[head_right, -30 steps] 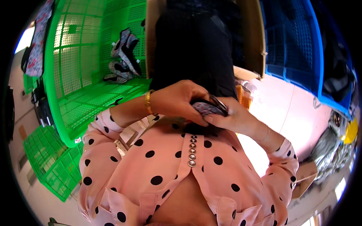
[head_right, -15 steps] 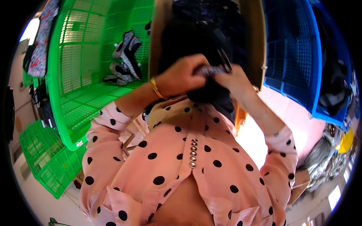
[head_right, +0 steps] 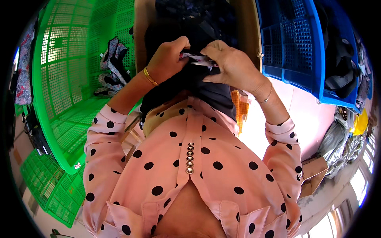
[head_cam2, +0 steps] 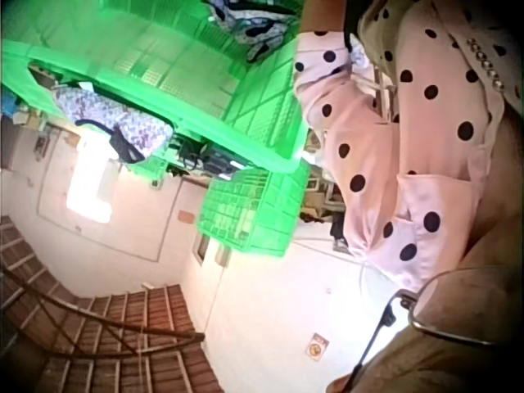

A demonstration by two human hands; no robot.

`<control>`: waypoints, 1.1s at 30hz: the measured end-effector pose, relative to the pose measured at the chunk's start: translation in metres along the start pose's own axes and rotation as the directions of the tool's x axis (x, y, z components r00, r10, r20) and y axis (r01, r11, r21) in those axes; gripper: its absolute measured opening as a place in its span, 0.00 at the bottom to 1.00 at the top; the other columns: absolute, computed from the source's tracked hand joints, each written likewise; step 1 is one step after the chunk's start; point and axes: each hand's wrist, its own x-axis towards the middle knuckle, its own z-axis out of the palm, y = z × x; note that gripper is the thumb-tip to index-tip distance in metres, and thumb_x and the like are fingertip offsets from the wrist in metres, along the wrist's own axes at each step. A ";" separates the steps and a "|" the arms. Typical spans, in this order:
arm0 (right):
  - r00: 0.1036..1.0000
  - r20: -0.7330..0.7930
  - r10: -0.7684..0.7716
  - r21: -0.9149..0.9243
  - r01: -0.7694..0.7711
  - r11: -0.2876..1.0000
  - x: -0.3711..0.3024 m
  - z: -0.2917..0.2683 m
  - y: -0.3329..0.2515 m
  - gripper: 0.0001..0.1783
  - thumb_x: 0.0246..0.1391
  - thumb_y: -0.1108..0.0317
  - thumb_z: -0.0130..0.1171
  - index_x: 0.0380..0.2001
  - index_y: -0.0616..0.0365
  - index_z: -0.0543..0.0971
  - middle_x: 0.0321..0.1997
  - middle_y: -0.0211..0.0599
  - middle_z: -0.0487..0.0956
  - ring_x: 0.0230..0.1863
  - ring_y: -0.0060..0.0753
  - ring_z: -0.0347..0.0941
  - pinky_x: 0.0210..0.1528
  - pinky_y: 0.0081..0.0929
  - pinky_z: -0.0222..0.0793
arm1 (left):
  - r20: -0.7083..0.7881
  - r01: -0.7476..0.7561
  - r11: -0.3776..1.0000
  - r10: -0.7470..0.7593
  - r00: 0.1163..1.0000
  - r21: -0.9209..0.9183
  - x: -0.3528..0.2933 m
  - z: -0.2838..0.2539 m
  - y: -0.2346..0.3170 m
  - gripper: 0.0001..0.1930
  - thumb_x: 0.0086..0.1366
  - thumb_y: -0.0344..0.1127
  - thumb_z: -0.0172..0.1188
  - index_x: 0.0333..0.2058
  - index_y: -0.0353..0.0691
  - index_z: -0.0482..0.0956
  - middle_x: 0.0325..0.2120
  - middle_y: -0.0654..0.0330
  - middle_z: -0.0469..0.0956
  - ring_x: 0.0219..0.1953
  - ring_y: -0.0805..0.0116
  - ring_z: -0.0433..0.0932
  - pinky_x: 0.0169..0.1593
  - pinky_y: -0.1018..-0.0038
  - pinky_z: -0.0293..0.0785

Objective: The person uses a small blade to trim loose threads and excess fabric from the edges of floral-patterned fabric pieces. They handle the items one at a time, picking them from a green basket, trimming the edges, and placing them into a cardboard box.

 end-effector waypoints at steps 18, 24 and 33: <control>0.940 -0.217 0.264 0.146 -0.236 0.961 0.020 0.024 0.026 0.17 0.44 0.65 0.71 0.31 0.63 0.75 0.28 0.43 0.72 0.28 0.42 0.71 0.31 0.30 0.67 | -0.007 -0.287 0.954 0.289 0.957 0.092 0.011 -0.024 -0.008 0.25 0.46 0.24 0.68 0.44 0.38 0.69 0.38 0.51 0.72 0.43 0.50 0.73 0.45 0.64 0.73; 0.969 -0.241 0.050 0.009 -0.049 0.999 0.024 0.012 0.017 0.19 0.44 0.70 0.70 0.37 0.63 0.73 0.34 0.45 0.72 0.29 0.46 0.72 0.31 0.34 0.69 | -0.220 -0.241 0.960 0.268 0.938 0.142 0.013 -0.011 -0.015 0.17 0.50 0.24 0.62 0.39 0.36 0.69 0.33 0.51 0.71 0.40 0.50 0.72 0.46 0.62 0.70; 0.929 -0.227 0.292 -0.057 -0.312 0.949 0.045 0.017 0.032 0.07 0.54 0.76 0.60 0.34 0.61 0.72 0.26 0.46 0.74 0.25 0.40 0.70 0.30 0.29 0.68 | -0.372 -0.041 0.995 0.071 0.926 0.086 0.032 -0.005 -0.016 0.10 0.50 0.27 0.61 0.31 0.42 0.71 0.29 0.57 0.70 0.35 0.53 0.72 0.39 0.65 0.72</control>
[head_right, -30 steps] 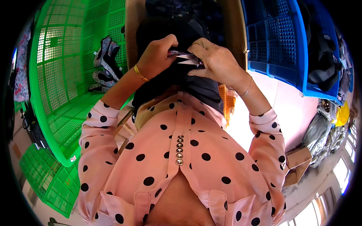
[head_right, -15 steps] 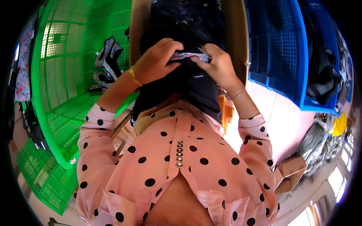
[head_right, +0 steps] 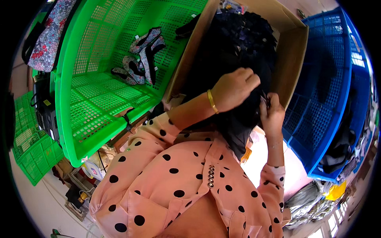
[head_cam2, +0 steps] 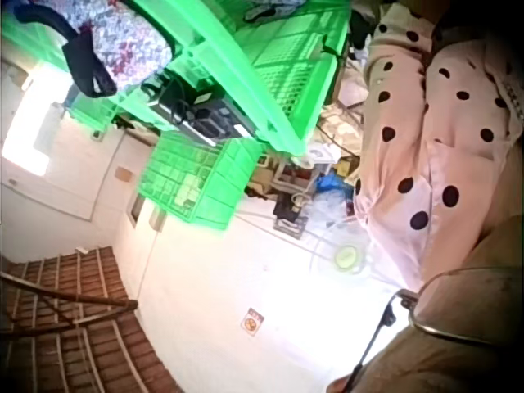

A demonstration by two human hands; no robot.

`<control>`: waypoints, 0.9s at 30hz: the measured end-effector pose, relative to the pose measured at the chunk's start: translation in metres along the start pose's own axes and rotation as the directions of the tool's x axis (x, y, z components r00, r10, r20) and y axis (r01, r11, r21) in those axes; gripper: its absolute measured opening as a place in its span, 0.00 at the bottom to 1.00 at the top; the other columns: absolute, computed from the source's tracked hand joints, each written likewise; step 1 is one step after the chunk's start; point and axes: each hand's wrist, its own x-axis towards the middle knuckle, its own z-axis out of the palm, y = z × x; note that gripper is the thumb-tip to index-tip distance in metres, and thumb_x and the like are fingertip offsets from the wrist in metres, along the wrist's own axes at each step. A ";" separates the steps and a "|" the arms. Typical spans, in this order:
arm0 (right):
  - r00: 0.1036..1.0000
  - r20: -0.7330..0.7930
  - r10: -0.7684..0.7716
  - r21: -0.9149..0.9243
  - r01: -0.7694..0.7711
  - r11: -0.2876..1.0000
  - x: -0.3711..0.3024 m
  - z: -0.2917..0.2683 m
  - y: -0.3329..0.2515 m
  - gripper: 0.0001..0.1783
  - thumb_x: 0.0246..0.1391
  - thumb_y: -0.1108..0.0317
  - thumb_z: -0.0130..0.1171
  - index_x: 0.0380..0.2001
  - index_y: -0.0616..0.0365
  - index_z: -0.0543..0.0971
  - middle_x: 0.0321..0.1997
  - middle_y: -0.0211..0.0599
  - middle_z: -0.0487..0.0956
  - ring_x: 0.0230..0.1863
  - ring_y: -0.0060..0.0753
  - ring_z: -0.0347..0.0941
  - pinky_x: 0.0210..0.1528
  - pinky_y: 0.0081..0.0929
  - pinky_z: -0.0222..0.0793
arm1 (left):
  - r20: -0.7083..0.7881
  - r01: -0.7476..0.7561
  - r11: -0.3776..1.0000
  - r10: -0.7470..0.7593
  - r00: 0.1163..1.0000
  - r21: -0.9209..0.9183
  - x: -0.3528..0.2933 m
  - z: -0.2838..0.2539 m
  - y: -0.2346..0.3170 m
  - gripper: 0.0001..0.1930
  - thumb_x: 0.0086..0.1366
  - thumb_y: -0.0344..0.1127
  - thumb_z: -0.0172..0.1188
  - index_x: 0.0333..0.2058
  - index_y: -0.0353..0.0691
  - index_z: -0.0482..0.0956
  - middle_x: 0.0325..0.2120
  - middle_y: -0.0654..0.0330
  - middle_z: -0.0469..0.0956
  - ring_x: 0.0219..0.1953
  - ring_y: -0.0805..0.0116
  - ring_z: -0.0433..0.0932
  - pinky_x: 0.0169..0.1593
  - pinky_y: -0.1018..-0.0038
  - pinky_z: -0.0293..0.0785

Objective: The person uses a small blade to trim loose threads and excess fabric from the edges of floral-patterned fabric pieces. They handle the items one at a time, picking them from a green basket, trimming the edges, and placing them into a cardboard box.

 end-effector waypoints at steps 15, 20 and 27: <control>0.769 -0.351 0.534 0.889 0.096 0.447 0.017 -0.188 0.137 0.20 0.67 0.53 0.36 0.21 0.46 0.59 0.18 0.22 0.52 0.16 0.20 0.41 0.20 0.20 0.40 | -0.027 0.867 0.438 -0.889 0.456 0.238 -0.137 0.013 -0.403 0.24 0.52 0.43 0.65 0.47 0.38 0.76 0.44 0.48 0.79 0.47 0.51 0.78 0.50 0.62 0.73; 0.802 0.179 0.570 0.963 -0.262 0.066 0.039 -0.059 0.091 0.23 0.67 0.45 0.41 0.44 0.54 0.73 0.17 0.21 0.54 0.14 0.13 0.44 0.12 0.14 0.39 | -0.031 0.928 0.245 -0.964 0.264 0.282 -0.157 0.048 -0.442 0.33 0.49 0.52 0.68 0.49 0.36 0.72 0.47 0.42 0.76 0.51 0.47 0.75 0.54 0.59 0.71; 0.860 0.319 0.399 0.948 -0.283 -0.147 0.031 -0.012 0.050 0.22 0.64 0.47 0.48 0.43 0.56 0.72 0.13 0.18 0.53 0.12 0.12 0.44 0.12 0.13 0.40 | -0.272 0.860 0.336 -0.849 0.453 0.384 -0.129 0.032 -0.391 0.19 0.53 0.36 0.63 0.44 0.39 0.73 0.42 0.46 0.74 0.48 0.44 0.72 0.49 0.56 0.71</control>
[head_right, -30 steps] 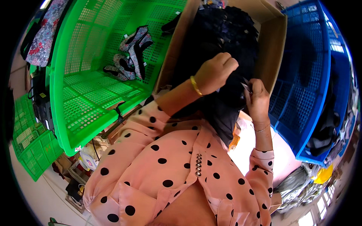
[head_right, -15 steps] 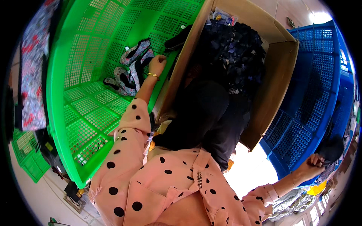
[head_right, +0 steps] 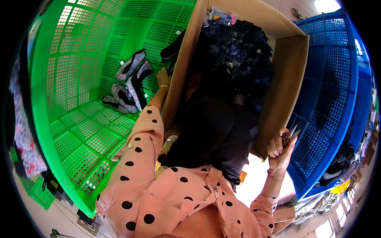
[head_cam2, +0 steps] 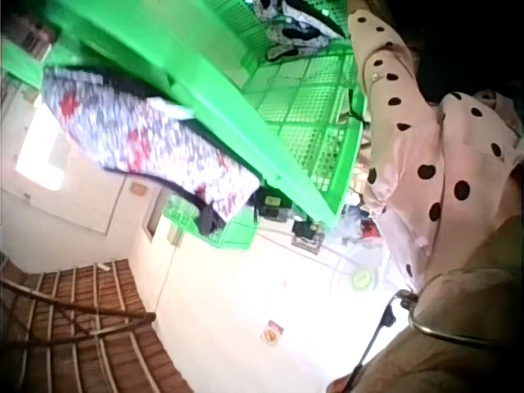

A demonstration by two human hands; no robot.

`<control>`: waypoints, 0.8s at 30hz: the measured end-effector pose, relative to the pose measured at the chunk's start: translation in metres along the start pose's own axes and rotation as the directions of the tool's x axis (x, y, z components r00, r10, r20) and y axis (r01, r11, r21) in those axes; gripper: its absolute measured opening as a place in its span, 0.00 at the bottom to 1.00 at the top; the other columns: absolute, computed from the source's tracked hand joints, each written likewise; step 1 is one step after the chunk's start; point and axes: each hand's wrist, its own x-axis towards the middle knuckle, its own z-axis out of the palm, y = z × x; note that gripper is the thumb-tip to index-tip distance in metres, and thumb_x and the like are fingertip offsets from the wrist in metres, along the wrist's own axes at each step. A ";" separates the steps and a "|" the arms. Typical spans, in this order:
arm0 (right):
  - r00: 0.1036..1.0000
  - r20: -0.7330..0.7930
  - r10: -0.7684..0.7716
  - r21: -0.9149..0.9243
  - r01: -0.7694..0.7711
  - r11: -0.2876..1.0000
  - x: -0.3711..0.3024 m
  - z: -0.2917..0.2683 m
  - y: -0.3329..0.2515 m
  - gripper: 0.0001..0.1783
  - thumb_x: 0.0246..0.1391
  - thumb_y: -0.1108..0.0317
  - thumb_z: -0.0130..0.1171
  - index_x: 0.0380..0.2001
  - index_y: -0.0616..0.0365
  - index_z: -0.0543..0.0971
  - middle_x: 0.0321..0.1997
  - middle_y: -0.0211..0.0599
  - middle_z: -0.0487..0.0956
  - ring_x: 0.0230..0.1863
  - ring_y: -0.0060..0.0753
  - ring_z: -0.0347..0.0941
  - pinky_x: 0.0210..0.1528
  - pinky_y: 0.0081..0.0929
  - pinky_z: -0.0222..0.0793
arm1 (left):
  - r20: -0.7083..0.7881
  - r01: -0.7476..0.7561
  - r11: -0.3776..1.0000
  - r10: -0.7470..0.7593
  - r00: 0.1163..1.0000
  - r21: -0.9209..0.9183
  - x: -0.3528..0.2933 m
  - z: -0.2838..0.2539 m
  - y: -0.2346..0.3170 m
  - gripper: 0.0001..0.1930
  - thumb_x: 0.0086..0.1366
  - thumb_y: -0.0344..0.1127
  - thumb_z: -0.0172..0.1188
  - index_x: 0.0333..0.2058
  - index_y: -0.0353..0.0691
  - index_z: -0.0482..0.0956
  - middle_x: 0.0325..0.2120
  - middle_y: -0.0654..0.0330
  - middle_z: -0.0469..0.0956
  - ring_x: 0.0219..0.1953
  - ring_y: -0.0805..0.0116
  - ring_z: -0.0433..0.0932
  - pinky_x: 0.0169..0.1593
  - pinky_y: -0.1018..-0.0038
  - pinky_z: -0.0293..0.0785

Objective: The person uses a small blade to trim loose threads and excess fabric from the edges of floral-patterned fabric pieces. They handle the items one at a time, picking them from a green basket, trimming the edges, and placing them into a cardboard box.

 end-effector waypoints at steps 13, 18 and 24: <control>0.880 0.380 -0.285 -0.774 0.471 0.422 -0.051 0.090 0.011 0.20 0.56 0.62 0.60 0.50 0.58 0.75 0.27 0.26 0.73 0.23 0.15 0.61 0.27 0.14 0.56 | 0.067 -0.547 0.593 0.712 0.699 -0.591 -0.218 -0.329 0.103 0.18 0.57 0.25 0.60 0.46 0.31 0.72 0.39 0.52 0.72 0.43 0.57 0.72 0.49 0.71 0.68; 0.847 0.532 -0.024 -0.814 0.518 0.262 -0.102 0.072 0.008 0.21 0.41 0.69 0.73 0.41 0.63 0.79 0.31 0.42 0.80 0.32 0.25 0.78 0.37 0.21 0.72 | 0.293 -0.546 0.504 0.854 0.429 -0.669 -0.286 -0.322 0.140 0.18 0.54 0.27 0.62 0.45 0.31 0.74 0.38 0.50 0.73 0.42 0.53 0.74 0.47 0.68 0.70; 0.978 0.203 0.044 -0.831 0.148 0.536 -0.150 -0.019 0.059 0.15 0.47 0.70 0.70 0.38 0.65 0.81 0.30 0.32 0.80 0.31 0.17 0.73 0.35 0.17 0.71 | 0.416 -0.544 0.527 0.850 0.324 -0.653 -0.327 -0.261 0.140 0.19 0.55 0.29 0.63 0.46 0.31 0.74 0.40 0.51 0.73 0.43 0.56 0.74 0.49 0.70 0.70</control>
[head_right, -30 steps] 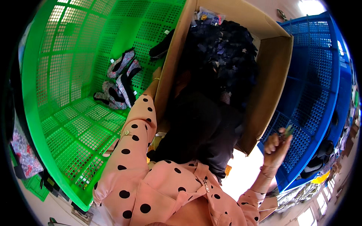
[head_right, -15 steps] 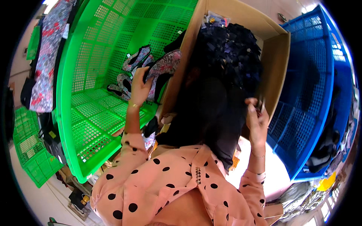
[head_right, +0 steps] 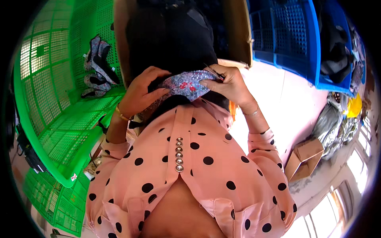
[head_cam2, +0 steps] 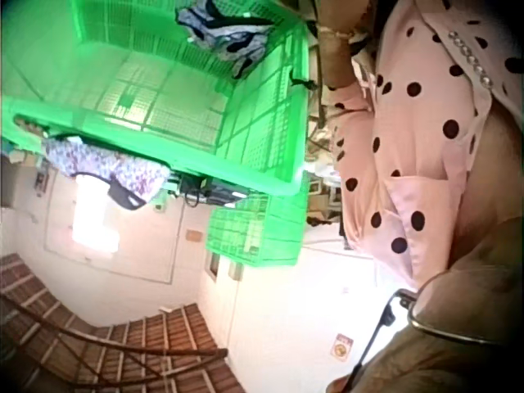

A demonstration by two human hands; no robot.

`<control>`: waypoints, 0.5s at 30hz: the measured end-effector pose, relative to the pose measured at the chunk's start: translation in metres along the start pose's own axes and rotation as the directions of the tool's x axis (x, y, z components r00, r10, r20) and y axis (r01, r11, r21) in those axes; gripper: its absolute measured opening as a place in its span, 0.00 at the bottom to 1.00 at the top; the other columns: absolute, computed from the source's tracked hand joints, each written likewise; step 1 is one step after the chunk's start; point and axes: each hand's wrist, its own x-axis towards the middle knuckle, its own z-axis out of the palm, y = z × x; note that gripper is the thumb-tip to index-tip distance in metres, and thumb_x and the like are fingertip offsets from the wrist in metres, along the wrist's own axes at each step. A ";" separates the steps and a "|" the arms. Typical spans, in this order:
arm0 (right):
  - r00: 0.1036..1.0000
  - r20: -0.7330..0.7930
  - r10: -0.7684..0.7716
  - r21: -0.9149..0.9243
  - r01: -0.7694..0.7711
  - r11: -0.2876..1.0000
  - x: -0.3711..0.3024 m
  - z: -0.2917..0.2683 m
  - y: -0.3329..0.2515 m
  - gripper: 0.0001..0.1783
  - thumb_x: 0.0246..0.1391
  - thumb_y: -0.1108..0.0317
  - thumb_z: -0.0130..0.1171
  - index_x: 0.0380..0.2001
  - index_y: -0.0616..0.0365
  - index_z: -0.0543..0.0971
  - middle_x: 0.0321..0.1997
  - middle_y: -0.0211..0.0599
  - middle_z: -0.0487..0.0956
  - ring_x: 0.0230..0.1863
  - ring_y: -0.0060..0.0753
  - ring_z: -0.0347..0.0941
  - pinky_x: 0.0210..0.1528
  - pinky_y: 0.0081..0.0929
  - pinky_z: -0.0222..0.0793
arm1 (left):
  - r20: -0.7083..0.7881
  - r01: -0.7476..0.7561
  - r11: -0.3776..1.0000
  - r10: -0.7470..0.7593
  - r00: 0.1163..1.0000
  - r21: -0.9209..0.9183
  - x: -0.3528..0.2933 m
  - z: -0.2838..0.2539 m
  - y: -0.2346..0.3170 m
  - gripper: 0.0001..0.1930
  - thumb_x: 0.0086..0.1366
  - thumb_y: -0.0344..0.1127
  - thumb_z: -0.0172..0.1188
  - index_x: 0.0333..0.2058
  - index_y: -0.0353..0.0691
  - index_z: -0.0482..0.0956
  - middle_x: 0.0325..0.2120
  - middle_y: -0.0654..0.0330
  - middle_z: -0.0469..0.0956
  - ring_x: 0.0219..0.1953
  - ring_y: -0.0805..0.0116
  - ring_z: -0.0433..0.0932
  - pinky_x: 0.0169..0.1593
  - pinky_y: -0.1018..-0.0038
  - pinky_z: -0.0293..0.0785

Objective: The person uses a small blade to trim loose threads and excess fabric from the edges of floral-patterned fabric pieces. They handle the items one at a time, picking them from a green basket, trimming the edges, and placing them into a cardboard box.

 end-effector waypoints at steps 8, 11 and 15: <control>0.997 -0.080 -0.022 0.092 0.029 0.995 -0.025 0.008 0.033 0.15 0.46 0.72 0.70 0.38 0.66 0.80 0.28 0.31 0.77 0.30 0.15 0.69 0.35 0.17 0.68 | -0.037 -0.124 0.983 0.119 0.992 -0.136 0.033 0.037 0.008 0.12 0.56 0.28 0.64 0.40 0.33 0.80 0.35 0.55 0.78 0.38 0.65 0.78 0.45 0.74 0.73; 0.996 -0.080 -0.034 0.081 0.040 0.996 -0.022 0.008 0.031 0.15 0.46 0.71 0.71 0.37 0.66 0.80 0.27 0.31 0.77 0.29 0.15 0.68 0.35 0.17 0.67 | -0.106 -0.104 0.981 0.087 0.991 -0.164 0.040 0.044 0.009 0.07 0.56 0.27 0.65 0.34 0.32 0.81 0.30 0.56 0.79 0.32 0.68 0.79 0.39 0.77 0.74; 0.997 -0.073 -0.014 0.079 0.020 0.997 -0.021 0.010 0.037 0.15 0.47 0.70 0.70 0.37 0.65 0.80 0.27 0.31 0.76 0.29 0.16 0.68 0.35 0.18 0.67 | -0.229 -0.152 0.988 0.147 0.962 -0.003 0.043 0.050 0.003 0.04 0.57 0.26 0.65 0.28 0.32 0.79 0.26 0.57 0.79 0.27 0.70 0.78 0.33 0.78 0.72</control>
